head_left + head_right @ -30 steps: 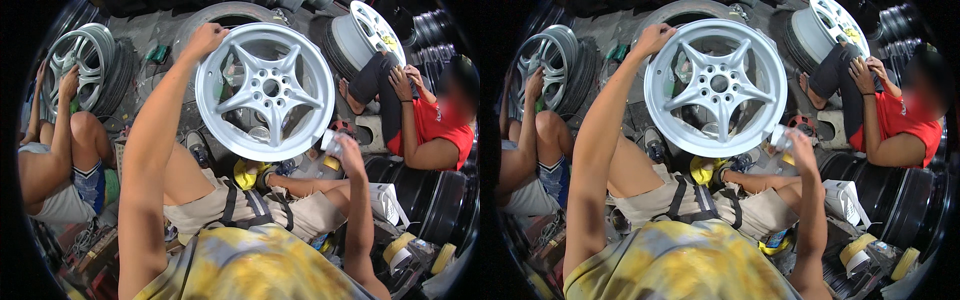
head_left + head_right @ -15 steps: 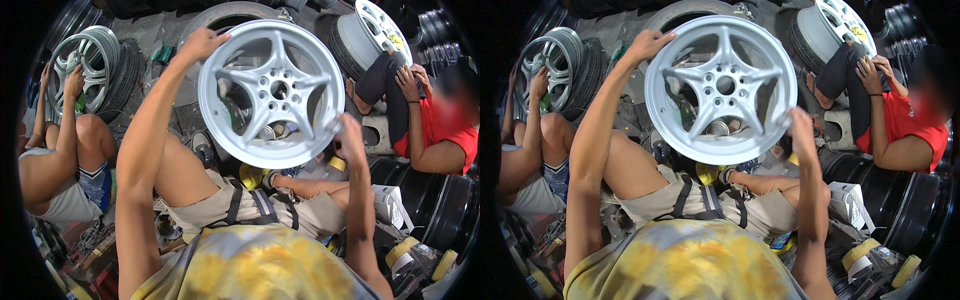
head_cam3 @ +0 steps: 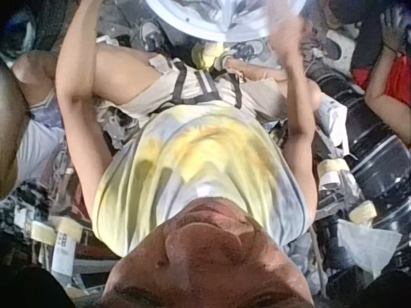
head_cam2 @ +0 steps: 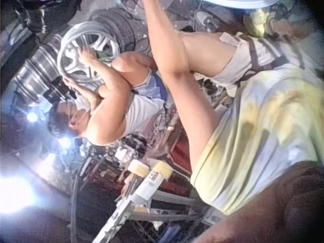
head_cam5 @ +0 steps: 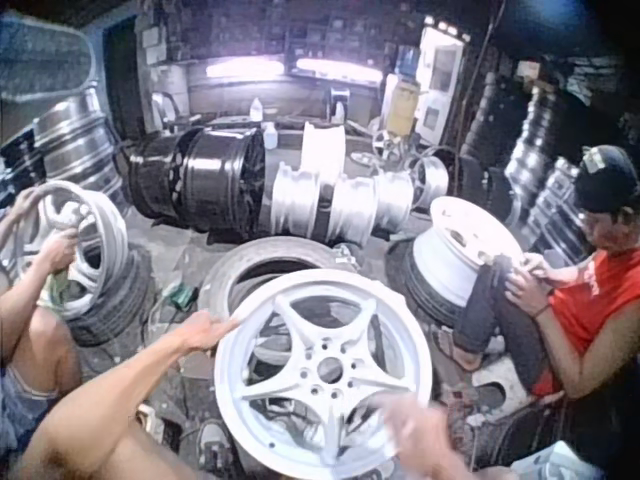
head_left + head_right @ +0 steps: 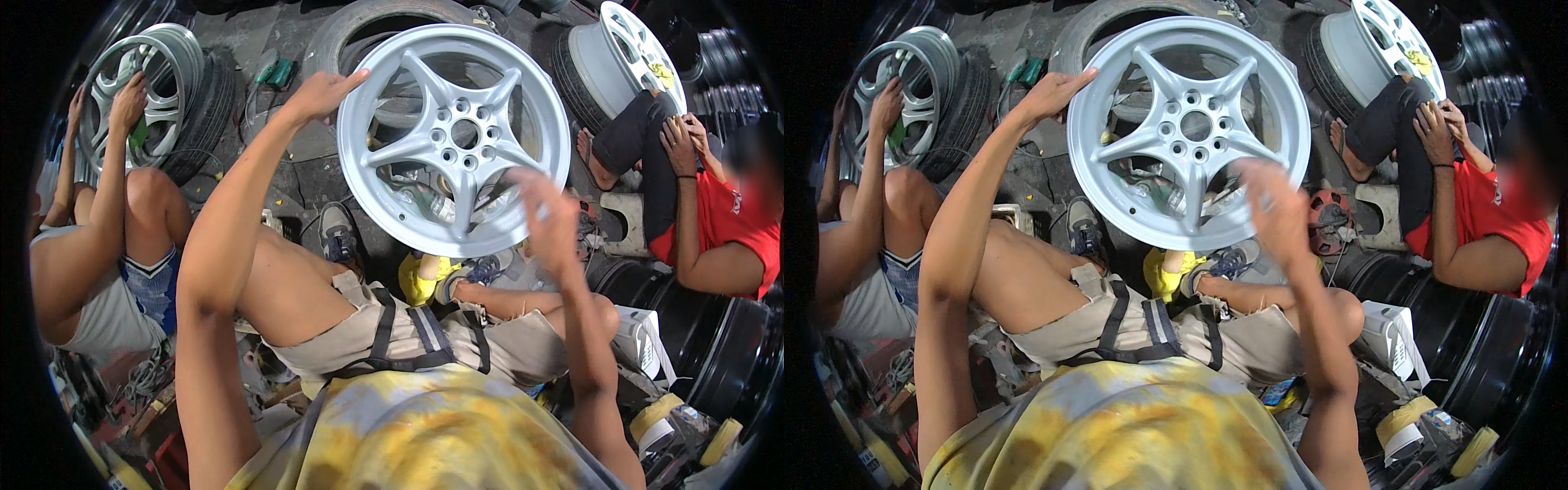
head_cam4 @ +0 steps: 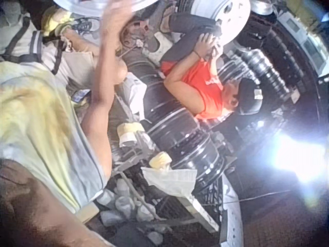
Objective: The person scrubs a silver wheel rim with a small brush and a yellow cloth, focusing on the spokes and inner barrel. They wipe the rim surface repeatedly with the cloth and brush to remove residue.
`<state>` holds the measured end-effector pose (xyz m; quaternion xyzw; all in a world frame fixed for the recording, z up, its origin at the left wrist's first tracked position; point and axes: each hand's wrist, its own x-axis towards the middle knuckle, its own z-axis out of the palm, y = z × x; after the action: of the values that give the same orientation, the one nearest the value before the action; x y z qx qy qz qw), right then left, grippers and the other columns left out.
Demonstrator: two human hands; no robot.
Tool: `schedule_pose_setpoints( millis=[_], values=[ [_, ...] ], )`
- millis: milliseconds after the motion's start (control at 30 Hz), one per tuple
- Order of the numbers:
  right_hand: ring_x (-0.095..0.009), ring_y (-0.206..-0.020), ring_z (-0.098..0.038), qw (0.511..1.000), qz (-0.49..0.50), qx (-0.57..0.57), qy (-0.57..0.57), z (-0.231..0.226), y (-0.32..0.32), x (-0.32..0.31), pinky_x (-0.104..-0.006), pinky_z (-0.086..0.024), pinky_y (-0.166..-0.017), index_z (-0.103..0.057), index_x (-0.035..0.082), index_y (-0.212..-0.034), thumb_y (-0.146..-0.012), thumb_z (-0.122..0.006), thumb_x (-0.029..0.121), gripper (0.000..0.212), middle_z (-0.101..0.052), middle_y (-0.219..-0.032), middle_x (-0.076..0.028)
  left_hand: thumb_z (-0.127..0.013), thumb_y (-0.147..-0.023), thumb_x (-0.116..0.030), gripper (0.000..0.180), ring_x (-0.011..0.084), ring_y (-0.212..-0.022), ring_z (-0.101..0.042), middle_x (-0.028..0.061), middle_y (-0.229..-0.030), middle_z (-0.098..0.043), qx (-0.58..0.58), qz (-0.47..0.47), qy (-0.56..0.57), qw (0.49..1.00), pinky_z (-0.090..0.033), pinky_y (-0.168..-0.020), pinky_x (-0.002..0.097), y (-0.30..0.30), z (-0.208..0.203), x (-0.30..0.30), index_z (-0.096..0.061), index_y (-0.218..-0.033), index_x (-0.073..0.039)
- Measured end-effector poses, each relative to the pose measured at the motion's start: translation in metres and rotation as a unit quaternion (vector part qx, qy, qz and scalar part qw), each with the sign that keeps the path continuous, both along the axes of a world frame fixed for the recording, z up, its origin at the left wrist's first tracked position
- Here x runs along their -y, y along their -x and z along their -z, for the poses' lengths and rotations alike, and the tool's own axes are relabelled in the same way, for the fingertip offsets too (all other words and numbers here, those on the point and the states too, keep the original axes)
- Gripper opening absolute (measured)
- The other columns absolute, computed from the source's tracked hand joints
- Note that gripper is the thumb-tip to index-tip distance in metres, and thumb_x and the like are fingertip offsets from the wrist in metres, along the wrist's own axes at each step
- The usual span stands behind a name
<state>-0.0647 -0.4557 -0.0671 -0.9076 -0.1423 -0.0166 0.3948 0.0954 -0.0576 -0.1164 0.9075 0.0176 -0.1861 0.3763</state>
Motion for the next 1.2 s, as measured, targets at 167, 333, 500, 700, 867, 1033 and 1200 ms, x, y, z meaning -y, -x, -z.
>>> schedule_pose_setpoints(
  millis=[167,333,500,700,867,1033,1200],
  values=[
    [-0.036,-0.105,-0.07,0.984,-0.146,0.072,0.079,0.039,0.077,-0.067,-0.0423,-0.059,-0.088,-0.066,0.003,-0.125,-0.082,-0.062,-0.007,0.044,-0.071,-0.113,-0.02,-0.039,-0.094,-0.076,0.088,0.0465,-0.109,-0.066,0.0307,-0.104,-0.071,0.151,-0.078,-0.064,0.983,-0.049,-0.097,0.0531,-0.023,0.023,0.036,-0.071,-0.113,0.004],
    [-0.043,-0.102,-0.068,0.996,-0.037,-0.048,-0.065,0.054,0.047,-0.155,-0.0451,-0.058,-0.086,-0.065,0.0,-0.122,-0.085,-0.056,-0.007,0.039,-0.07,-0.115,-0.023,-0.035,-0.097,-0.073,0.087,0.0483,-0.119,-0.06,0.0329,-0.119,-0.066,0.165,-0.124,-0.095,0.974,-0.046,-0.103,0.0529,-0.017,0.023,0.061,-0.065,-0.129,0.002],
    [-0.042,-0.103,-0.068,0.993,-0.07,-0.007,-0.093,0.062,0.063,-0.129,-0.0464,-0.057,-0.08,-0.066,0.0,-0.122,-0.086,-0.057,-0.007,0.038,-0.068,-0.117,-0.025,-0.035,-0.096,-0.075,0.09,0.0516,-0.114,-0.061,0.037,-0.112,-0.066,0.163,-0.136,-0.086,0.973,-0.045,-0.101,0.0539,-0.018,0.025,0.053,-0.07,-0.117,0.005],
    [-0.042,-0.097,-0.069,0.992,-0.051,-0.05,-0.102,0.039,0.024,-0.107,-0.0449,-0.056,-0.08,-0.071,0.003,-0.118,-0.088,-0.058,-0.003,0.033,-0.07,-0.11,-0.025,-0.035,-0.096,-0.074,0.088,0.0521,-0.111,-0.062,0.037,-0.108,-0.067,0.182,-0.131,-0.086,0.971,-0.045,-0.099,0.0548,-0.02,0.025,0.052,-0.073,-0.113,0.003],
    [-0.045,-0.095,-0.068,0.997,-0.058,0.003,-0.047,0.061,0.05,-0.133,-0.0486,-0.055,-0.081,-0.068,-0.002,-0.119,-0.087,-0.053,-0.006,0.035,-0.069,-0.105,-0.027,-0.038,-0.098,-0.071,0.081,0.0493,-0.111,-0.064,0.0335,-0.109,-0.068,0.181,-0.134,-0.076,0.971,-0.048,-0.099,0.0532,-0.017,0.025,0.054,-0.074,-0.111,0.001],
    [-0.047,-0.093,-0.066,0.997,-0.009,0.004,-0.076,0.071,0.013,-0.174,-0.0509,-0.054,-0.081,-0.067,-0.005,-0.115,-0.087,-0.052,-0.006,0.032,-0.068,-0.104,-0.029,-0.038,-0.098,-0.07,0.08,0.0486,-0.111,-0.064,0.0331,-0.109,-0.069,0.181,-0.143,-0.061,0.971,-0.047,-0.099,0.0534,-0.015,0.018,0.059,-0.075,-0.111,0.0],
    [-0.043,-0.101,-0.068,0.996,-0.078,-0.029,-0.027,0.069,0.037,-0.138,-0.0457,-0.055,-0.087,-0.066,-0.005,-0.119,-0.09,-0.054,-0.002,0.032,-0.069,-0.111,-0.028,-0.039,-0.097,-0.071,0.081,0.0502,-0.113,-0.062,0.0339,-0.111,-0.068,0.172,-0.138,-0.038,0.975,-0.046,-0.101,0.0531,-0.014,0.022,0.058,-0.073,-0.115,0.0]
  ],
)
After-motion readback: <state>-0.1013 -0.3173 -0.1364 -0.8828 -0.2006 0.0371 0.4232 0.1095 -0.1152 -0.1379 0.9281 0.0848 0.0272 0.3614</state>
